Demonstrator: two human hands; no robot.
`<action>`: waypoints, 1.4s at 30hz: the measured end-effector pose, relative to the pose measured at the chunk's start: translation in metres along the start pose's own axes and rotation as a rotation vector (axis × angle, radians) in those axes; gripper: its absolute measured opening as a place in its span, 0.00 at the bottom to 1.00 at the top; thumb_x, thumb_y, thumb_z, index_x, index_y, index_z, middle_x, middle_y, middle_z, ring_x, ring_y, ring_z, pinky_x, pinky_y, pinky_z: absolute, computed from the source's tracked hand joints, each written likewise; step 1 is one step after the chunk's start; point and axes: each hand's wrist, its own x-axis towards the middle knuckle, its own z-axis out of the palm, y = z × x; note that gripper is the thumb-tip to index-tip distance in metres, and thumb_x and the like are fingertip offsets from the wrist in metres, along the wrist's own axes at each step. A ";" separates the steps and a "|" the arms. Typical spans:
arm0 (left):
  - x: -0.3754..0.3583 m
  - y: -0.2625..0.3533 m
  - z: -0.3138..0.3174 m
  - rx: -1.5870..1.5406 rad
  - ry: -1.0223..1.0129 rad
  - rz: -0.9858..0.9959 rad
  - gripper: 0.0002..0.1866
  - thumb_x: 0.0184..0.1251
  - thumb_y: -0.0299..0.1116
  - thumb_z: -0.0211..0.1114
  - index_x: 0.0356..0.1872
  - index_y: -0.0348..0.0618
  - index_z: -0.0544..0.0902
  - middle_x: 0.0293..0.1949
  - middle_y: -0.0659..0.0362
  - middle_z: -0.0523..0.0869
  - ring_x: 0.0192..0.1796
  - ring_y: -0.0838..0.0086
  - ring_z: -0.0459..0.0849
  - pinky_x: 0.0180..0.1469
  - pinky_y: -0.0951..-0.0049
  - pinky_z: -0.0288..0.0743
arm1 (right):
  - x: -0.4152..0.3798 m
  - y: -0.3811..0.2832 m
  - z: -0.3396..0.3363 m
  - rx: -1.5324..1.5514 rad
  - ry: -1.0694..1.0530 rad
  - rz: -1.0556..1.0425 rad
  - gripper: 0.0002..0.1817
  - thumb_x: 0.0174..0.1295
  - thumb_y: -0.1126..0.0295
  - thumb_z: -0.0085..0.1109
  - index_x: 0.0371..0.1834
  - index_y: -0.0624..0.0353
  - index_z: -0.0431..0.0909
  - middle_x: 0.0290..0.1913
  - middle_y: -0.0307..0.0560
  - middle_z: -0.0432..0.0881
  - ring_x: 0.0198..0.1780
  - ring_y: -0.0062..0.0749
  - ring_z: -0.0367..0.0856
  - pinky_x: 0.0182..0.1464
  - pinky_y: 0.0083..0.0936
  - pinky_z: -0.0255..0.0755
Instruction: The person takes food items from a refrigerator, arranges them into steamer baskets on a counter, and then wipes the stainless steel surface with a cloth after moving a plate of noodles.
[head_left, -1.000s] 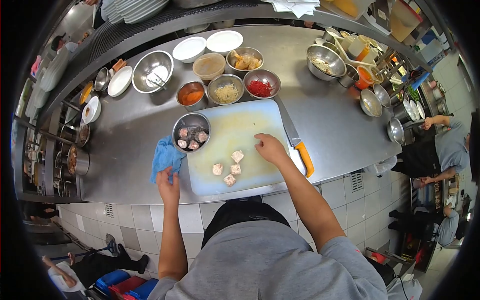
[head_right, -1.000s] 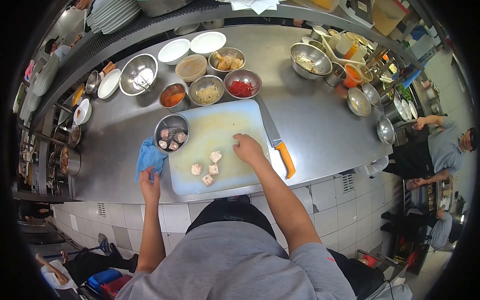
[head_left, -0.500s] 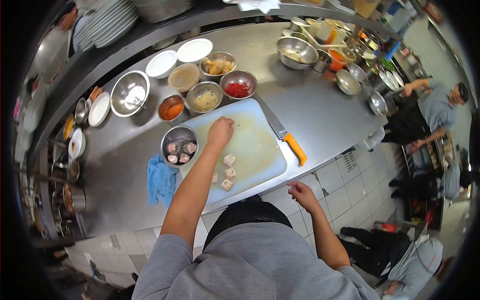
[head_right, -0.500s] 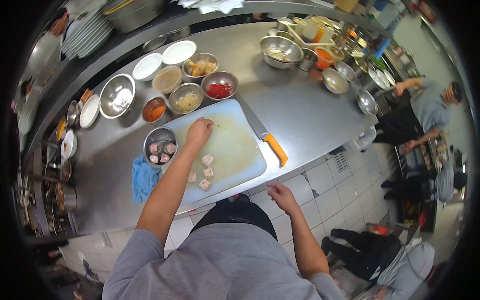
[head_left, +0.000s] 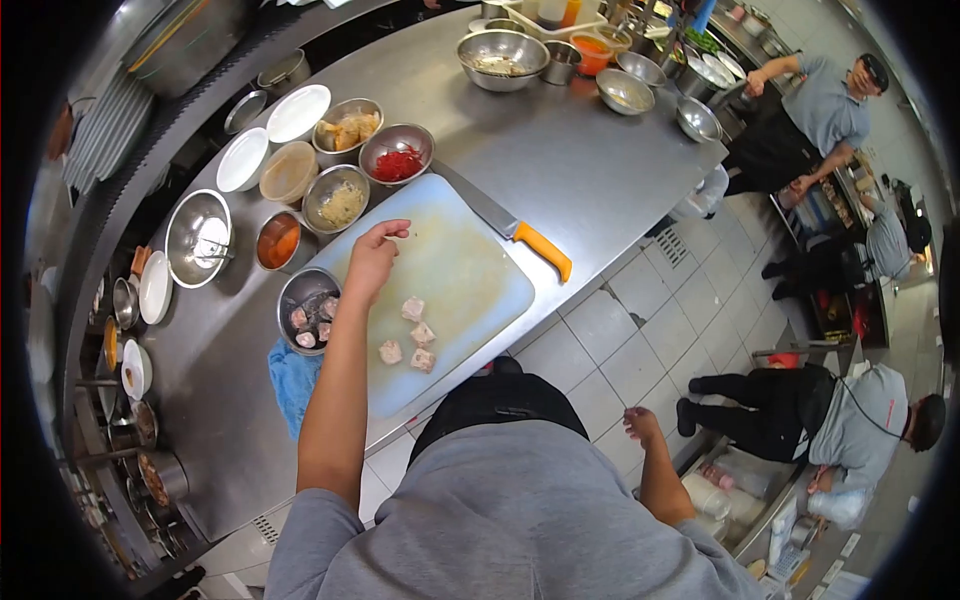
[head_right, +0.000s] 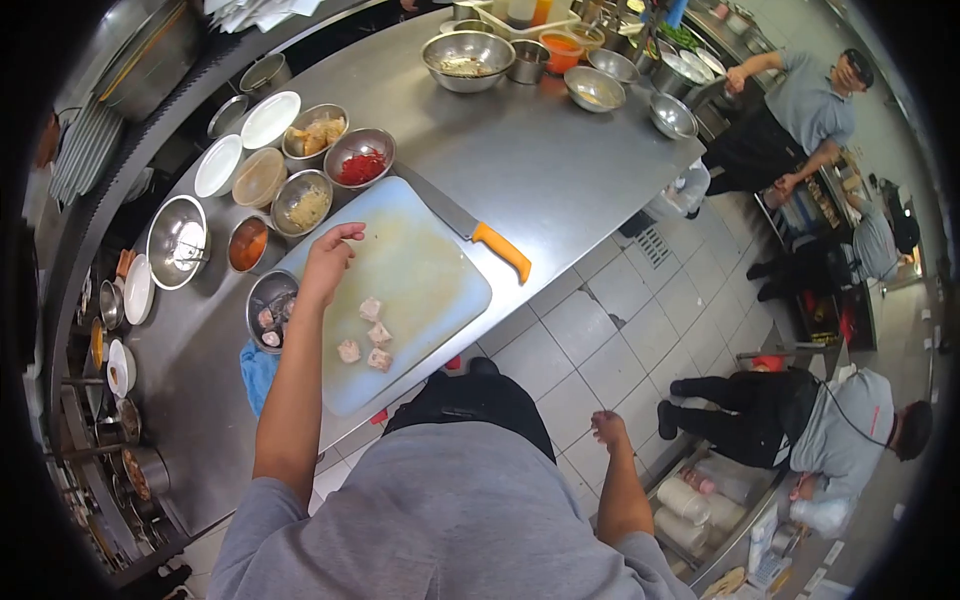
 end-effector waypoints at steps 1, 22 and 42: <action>-0.002 -0.003 0.000 0.010 -0.009 -0.007 0.25 0.55 0.16 0.49 0.54 0.41 0.82 0.46 0.62 0.83 0.42 0.78 0.77 0.43 0.82 0.70 | 0.001 -0.008 0.005 0.038 -0.015 -0.023 0.08 0.65 0.66 0.57 0.45 0.51 0.78 0.30 0.35 0.81 0.25 0.21 0.76 0.26 0.20 0.69; -0.261 -0.165 -0.141 1.094 0.690 -0.005 0.29 0.55 0.35 0.70 0.60 0.43 0.76 0.54 0.47 0.81 0.58 0.60 0.78 0.58 0.60 0.72 | 0.028 -0.177 0.072 -0.086 -0.163 -0.502 0.19 0.65 0.70 0.56 0.59 0.55 0.75 0.35 0.38 0.82 0.28 0.21 0.77 0.27 0.20 0.70; -0.027 0.031 -0.035 0.337 0.451 0.299 0.27 0.65 0.32 0.62 0.64 0.40 0.68 0.57 0.40 0.79 0.56 0.51 0.82 0.58 0.60 0.75 | 0.002 -0.128 0.058 -0.044 -0.119 -0.291 0.16 0.65 0.68 0.59 0.56 0.56 0.77 0.34 0.38 0.82 0.27 0.22 0.78 0.28 0.21 0.71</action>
